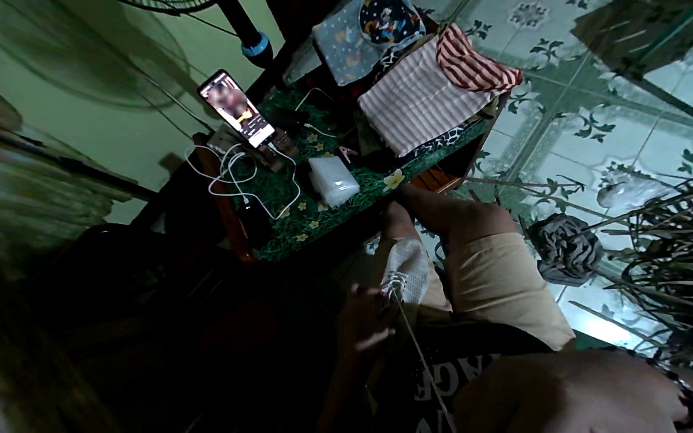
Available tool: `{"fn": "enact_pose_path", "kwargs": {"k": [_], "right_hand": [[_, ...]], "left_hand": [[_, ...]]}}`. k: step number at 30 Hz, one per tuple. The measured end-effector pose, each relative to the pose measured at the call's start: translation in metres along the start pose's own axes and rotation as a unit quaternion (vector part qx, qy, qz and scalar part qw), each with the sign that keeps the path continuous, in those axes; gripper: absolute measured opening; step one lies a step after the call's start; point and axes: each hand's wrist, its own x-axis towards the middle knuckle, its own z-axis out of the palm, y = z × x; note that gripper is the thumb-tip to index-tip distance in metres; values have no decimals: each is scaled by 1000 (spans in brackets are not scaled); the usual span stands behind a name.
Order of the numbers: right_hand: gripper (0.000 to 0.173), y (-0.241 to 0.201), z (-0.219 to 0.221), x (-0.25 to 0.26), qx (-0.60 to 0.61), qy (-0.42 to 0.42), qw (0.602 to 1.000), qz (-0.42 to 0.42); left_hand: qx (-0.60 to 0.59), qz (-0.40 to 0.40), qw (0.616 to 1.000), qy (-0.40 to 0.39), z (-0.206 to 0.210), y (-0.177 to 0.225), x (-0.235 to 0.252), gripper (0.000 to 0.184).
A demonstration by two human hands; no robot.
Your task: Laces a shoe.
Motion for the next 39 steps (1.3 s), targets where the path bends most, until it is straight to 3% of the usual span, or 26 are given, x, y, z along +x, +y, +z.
{"fn": "enact_pose_path", "kwargs": {"k": [8, 11, 15, 19, 23, 32, 35, 39], "right_hand": [[25, -12, -9, -4, -23, 47, 998, -25], [25, -16, -13, -4, -27, 60, 997, -29], [24, -19, -16, -1, -35, 70, 996, -40], [24, -21, -21, 1, -48, 87, 994, -43], [23, -23, -29, 1, -56, 118, 990, -44], [22, -26, -44, -13, -87, 227, 969, -31], [21, -27, -50, -18, -84, 258, 962, -35], [18, -25, -51, -18, -73, 272, 958, -51]], "left_hand": [[44, -22, 996, -69, -19, 11, -11, 27], [24, 67, 997, 7, -20, 11, -26, 24], [-38, 244, 964, 104, -13, 10, -42, 20], [-25, 314, 949, -5, -28, 37, -53, 22], [-85, 403, 911, -17, -28, 53, -49, 24], [-177, 473, 855, -116, -1, 68, -29, 33], [-186, 450, 868, -95, -7, 58, -27, 23], [-227, 383, 896, -7, -25, 40, -24, 16]]}}
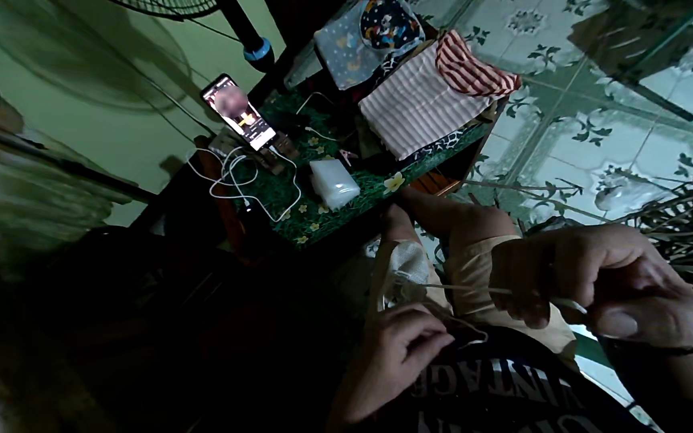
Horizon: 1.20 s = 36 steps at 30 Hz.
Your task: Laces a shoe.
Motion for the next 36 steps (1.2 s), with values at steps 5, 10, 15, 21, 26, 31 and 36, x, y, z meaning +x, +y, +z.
{"fn": "enact_pose_path", "kwargs": {"k": [5, 10, 15, 21, 26, 31, 36], "right_hand": [[21, 0, 8, 4, 18, -43, 999, -3], [23, 9, 28, 3, -8, -167, 986, 5], [27, 17, 28, -7, -20, -303, 950, 68], [27, 16, 24, -13, 5, -311, 947, 87], [26, 17, 34, -15, -11, -321, 944, 78], [22, 13, 34, -18, -18, -320, 942, 95], [24, 14, 29, -21, -10, -313, 946, 88]], "left_hand": [[25, -61, 988, 142, -23, -17, -8, 17], [-54, -39, 998, 21, -23, -17, -11, 32], [-79, -22, 983, -161, -13, -17, -13, 24], [21, -51, 996, -73, -13, -21, 7, 24], [219, -69, 964, -137, 12, -52, 31, 23], [299, -101, 924, -215, 32, -60, 39, 18], [70, -75, 985, -136, 13, -59, 49, 20]]}}
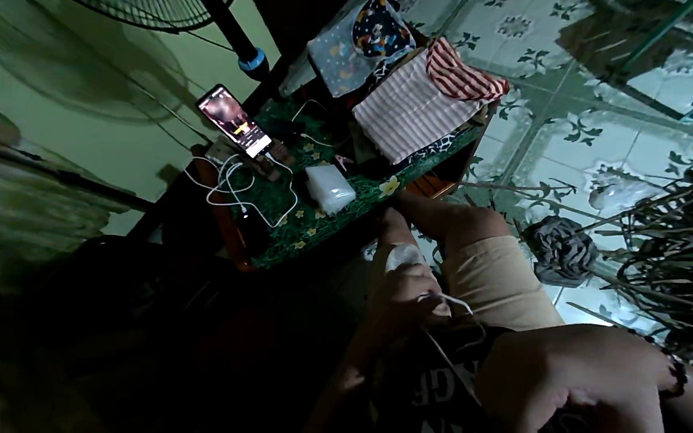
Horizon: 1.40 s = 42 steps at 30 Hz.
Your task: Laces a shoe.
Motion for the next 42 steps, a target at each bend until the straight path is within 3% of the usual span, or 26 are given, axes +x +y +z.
{"fn": "enact_pose_path", "kwargs": {"k": [4, 7, 14, 17, 19, 21, 24, 27, 29, 31, 35, 39, 42], "right_hand": [[26, -3, -7, -3, -4, 10, 1000, -16], [25, -8, -13, -11, -4, 21, 1000, -6], [26, -5, -31, -44, -9, 61, 997, 39], [28, 1, -37, -57, -14, 78, 995, 65], [32, 3, -42, -64, -13, 90, 992, 85], [41, 8, -47, -72, -26, 115, 986, 119], [45, 20, -53, -82, -109, 171, 954, 221], [28, 33, -57, -85, -171, 216, 900, 338], [19, 40, -59, -85, -174, 263, 876, 365], [17, 40, -65, -85, -182, 305, 864, 357], [9, 31, -80, -79, -231, 391, 820, 348], [25, 31, -90, -74, -263, 457, 787, 322], [16, 41, -92, -76, -324, 452, 755, 347]], "left_hand": [[-154, -39, 968, 193, -34, 11, 1, 16], [-199, -88, 938, 269, -64, 0, -8, 27], [-448, -133, 774, 428, -78, -37, -36, 29], [-450, -168, 742, 467, -80, -59, -50, 30], [-395, -207, 753, 483, -76, -76, -59, 26], [-277, -272, 792, 470, -69, -95, -70, 22], [-70, -329, 864, 375, -55, -109, -84, 53], [-23, -263, 903, 340, -41, -91, -83, 45], [-39, -202, 929, 308, -31, -68, -76, 27], [-24, -157, 952, 261, -20, -47, -68, 21], [47, -182, 965, 183, 3, -25, -55, 31], [95, -240, 951, 172, 17, -18, -44, 41], [102, -257, 945, 177, 22, -18, -42, 36]]}}
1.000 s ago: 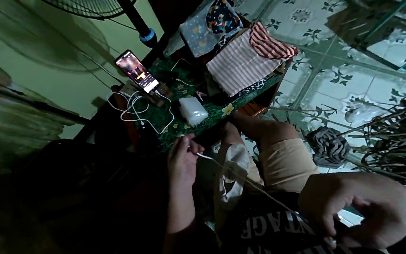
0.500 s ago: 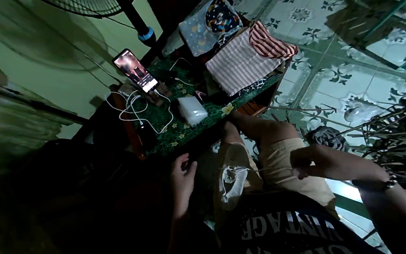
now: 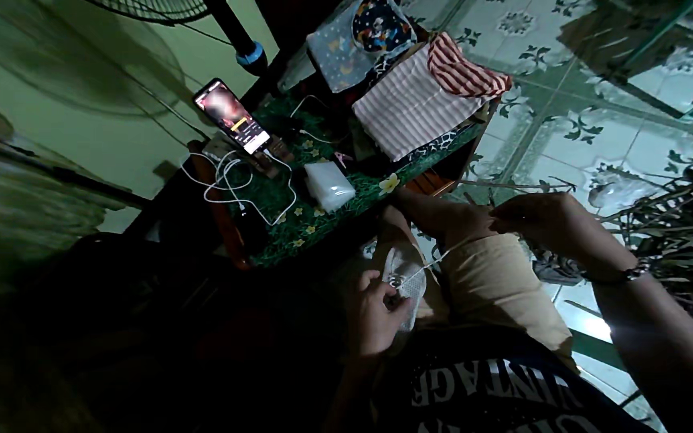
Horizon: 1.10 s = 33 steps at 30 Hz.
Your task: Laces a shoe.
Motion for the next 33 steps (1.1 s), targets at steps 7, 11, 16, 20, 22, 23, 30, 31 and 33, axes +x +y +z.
{"fn": "enact_pose_path", "kwargs": {"k": [7, 11, 16, 20, 22, 23, 30, 31, 33], "right_hand": [[7, -1, 45, -1, 15, -82, 996, -37], [13, -5, 90, -2, 128, -166, 974, -80], [16, -11, 129, 0, 125, -207, 962, -126], [18, -16, 141, 3, 92, -198, 970, -105], [20, -19, 142, 3, 77, -207, 971, -94], [21, -21, 142, 3, 70, -211, 971, -87], [21, -23, 148, 2, 71, -200, 975, -63], [21, -24, 148, 1, 73, -201, 975, -57], [23, -24, 149, 1, 72, -201, 975, -54]], "left_hand": [[-205, -29, 978, 8, 10, -11, -5, 12], [-267, -48, 963, 2, 10, -13, -8, 14], [-290, -54, 956, 7, 8, -15, -10, 13], [-296, -53, 954, 7, 8, -17, -10, 14], [-294, -55, 954, 5, 8, -17, -10, 14], [-294, -55, 954, 5, 9, -17, -10, 15], [-297, -53, 953, 15, 10, -18, -9, 12], [-297, -52, 953, 16, 10, -18, -9, 12], [-296, -52, 953, 17, 10, -18, -10, 12]]}}
